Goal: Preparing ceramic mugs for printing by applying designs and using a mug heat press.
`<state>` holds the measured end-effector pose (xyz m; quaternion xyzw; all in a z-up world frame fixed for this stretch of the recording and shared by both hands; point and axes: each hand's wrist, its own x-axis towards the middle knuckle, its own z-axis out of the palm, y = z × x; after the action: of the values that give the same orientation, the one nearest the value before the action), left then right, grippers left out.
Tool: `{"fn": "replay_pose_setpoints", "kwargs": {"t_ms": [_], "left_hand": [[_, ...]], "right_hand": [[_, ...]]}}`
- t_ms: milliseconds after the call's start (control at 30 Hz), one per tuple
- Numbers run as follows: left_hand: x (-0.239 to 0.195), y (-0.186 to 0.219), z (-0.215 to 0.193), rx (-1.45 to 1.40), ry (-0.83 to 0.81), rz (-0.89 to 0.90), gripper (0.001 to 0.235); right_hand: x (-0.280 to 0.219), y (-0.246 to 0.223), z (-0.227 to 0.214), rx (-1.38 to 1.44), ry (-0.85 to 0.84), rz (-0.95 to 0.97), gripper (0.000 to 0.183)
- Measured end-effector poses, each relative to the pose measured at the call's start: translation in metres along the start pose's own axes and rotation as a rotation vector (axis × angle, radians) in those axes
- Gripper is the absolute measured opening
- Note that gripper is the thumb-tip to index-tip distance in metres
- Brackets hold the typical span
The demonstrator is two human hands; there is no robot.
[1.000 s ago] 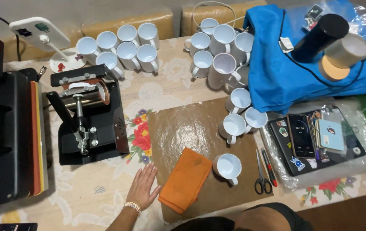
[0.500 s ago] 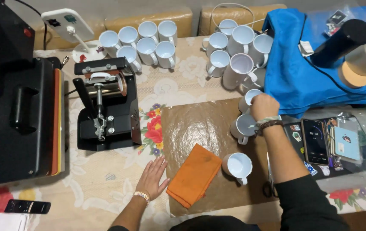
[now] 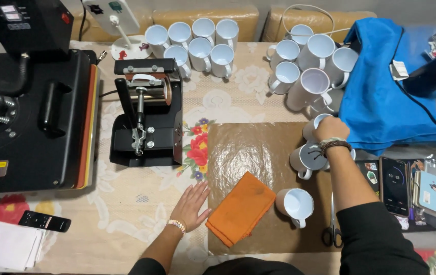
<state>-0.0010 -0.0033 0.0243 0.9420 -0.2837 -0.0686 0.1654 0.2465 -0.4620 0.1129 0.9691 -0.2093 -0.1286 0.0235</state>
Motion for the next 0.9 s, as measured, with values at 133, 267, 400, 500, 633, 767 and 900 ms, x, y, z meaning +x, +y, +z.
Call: {"fn": "replay_pose_setpoints", "kwargs": {"t_ms": [133,267,400,500,633,767,900], "left_hand": [[-0.001,0.000,0.003,0.048,-0.038,-0.025,0.070],[-0.002,-0.004,0.006,0.054,-0.044,-0.014,0.071],[0.000,0.002,-0.006,0.010,-0.171,-0.041,0.073],[0.003,0.008,-0.025,-0.019,-0.303,-0.092,0.074],[0.002,0.007,-0.025,-0.027,-0.214,-0.068,0.073],[0.004,0.004,-0.024,-0.114,-0.206,-0.056,0.072],[0.004,0.002,-0.027,-0.143,-0.021,0.022,0.066]], "right_hand": [[-0.008,-0.008,-0.008,-0.014,0.024,-0.018,0.023],[-0.036,-0.025,-0.041,0.049,0.047,-0.081,0.025],[-0.090,-0.064,-0.088,0.119,-0.011,-0.258,0.022],[-0.088,-0.095,-0.092,0.162,0.019,-0.409,0.029],[-0.050,-0.153,-0.097,0.127,0.072,-0.483,0.029],[0.032,-0.206,-0.071,0.067,0.356,-0.646,0.017],[0.087,-0.245,-0.063,0.043,0.424,-0.638,0.022]]}}
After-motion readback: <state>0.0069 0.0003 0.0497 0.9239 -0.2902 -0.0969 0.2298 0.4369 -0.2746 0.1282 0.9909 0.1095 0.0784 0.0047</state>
